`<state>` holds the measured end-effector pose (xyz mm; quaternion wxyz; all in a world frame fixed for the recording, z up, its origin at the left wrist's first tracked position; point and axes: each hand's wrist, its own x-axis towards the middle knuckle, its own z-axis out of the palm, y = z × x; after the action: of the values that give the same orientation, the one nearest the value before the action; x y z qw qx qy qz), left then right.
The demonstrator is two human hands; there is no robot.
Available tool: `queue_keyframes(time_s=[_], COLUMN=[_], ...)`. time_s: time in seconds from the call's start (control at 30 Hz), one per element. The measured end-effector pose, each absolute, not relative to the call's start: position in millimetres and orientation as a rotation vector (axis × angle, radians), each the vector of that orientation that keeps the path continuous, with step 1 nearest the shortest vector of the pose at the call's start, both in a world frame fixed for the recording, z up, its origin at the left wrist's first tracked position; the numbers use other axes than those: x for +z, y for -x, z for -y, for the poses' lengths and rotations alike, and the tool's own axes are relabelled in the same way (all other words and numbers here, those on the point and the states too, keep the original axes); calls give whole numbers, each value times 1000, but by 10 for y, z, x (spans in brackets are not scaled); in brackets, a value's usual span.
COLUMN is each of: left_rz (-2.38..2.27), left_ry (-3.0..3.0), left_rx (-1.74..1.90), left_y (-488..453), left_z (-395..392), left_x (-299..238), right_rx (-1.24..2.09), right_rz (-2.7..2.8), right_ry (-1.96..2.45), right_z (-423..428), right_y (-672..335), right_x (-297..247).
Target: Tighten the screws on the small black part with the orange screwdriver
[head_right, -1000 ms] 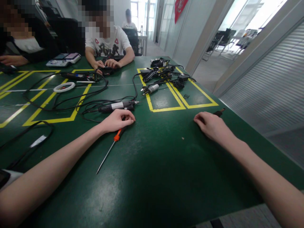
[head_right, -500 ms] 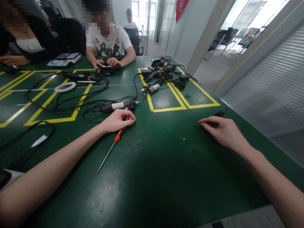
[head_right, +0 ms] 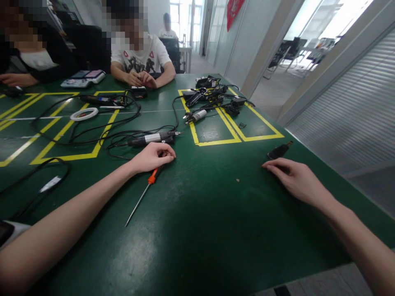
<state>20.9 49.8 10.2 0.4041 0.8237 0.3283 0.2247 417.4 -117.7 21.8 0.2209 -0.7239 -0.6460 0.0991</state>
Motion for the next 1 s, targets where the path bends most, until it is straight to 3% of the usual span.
queue_keyframes(time_s=[0.3, 0.7, 1.0], left_rz=[-817, -817, -813], left_ry=[-2070, -2079, -2078], left_rx=[566, 572, 570], left_y=[-207, -207, -204], left_z=[-495, -494, -509], left_x=[105, 95, 74], right_rx=[270, -203, -78], right_rz=[1630, 1999, 1901], right_ry=[2003, 1780, 1890], right_z=[1259, 1199, 1265], right_y=[-4218, -4256, -4263], right_x=[263, 111, 154])
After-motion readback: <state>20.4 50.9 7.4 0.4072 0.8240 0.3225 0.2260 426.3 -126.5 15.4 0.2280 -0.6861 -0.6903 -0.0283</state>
